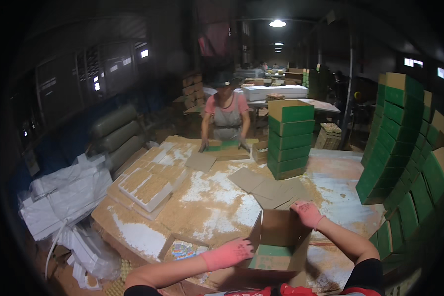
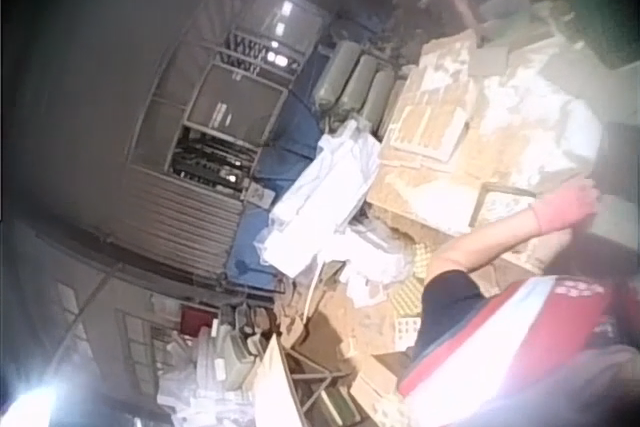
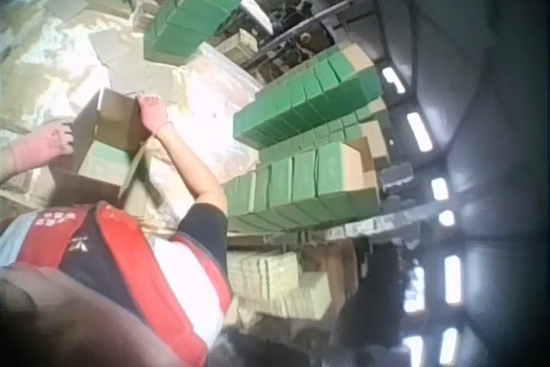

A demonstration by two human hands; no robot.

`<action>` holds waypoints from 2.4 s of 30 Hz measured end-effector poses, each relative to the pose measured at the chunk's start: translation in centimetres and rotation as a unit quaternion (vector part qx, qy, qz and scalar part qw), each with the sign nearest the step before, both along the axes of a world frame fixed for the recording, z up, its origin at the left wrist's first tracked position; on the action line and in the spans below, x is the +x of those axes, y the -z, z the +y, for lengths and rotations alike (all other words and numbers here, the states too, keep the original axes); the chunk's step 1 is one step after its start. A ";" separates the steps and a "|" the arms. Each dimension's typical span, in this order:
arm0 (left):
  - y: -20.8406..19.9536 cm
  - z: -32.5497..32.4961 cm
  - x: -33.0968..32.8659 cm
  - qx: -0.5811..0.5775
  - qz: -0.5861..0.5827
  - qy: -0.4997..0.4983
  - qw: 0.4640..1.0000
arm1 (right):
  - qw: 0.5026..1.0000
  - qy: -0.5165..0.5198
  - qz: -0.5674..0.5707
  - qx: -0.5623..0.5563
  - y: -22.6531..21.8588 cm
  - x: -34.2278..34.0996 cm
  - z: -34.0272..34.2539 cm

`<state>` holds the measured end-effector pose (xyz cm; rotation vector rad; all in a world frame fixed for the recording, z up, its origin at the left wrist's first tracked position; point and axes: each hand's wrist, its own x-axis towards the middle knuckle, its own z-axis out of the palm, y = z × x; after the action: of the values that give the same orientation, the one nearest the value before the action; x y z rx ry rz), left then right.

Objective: The person folds cardboard pieces into boxes, places cardboard trays filled with granular material into the boxes, and stacks the completed green boxes onto a pile.

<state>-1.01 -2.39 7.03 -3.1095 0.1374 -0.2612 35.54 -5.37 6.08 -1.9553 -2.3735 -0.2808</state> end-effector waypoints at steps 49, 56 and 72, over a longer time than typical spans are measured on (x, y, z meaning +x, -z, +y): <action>14.0 0.1 -4.3 -0.510 -0.074 -0.481 0.710 | 0.923 -0.245 0.146 -0.260 5.0 -19.7 -7.0; 16.4 2.0 -2.9 -0.599 0.001 -0.442 0.668 | 0.977 -0.058 0.199 -0.054 9.1 -13.0 5.8; 19.5 2.1 -3.9 -0.666 -0.093 -0.388 0.630 | 0.477 0.183 0.771 -0.379 23.0 -64.0 47.0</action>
<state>-4.89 -0.26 -12.46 -3.6720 -2.3741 -0.9803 -28.42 41.60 -16.94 -1.3553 -0.6859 1.8954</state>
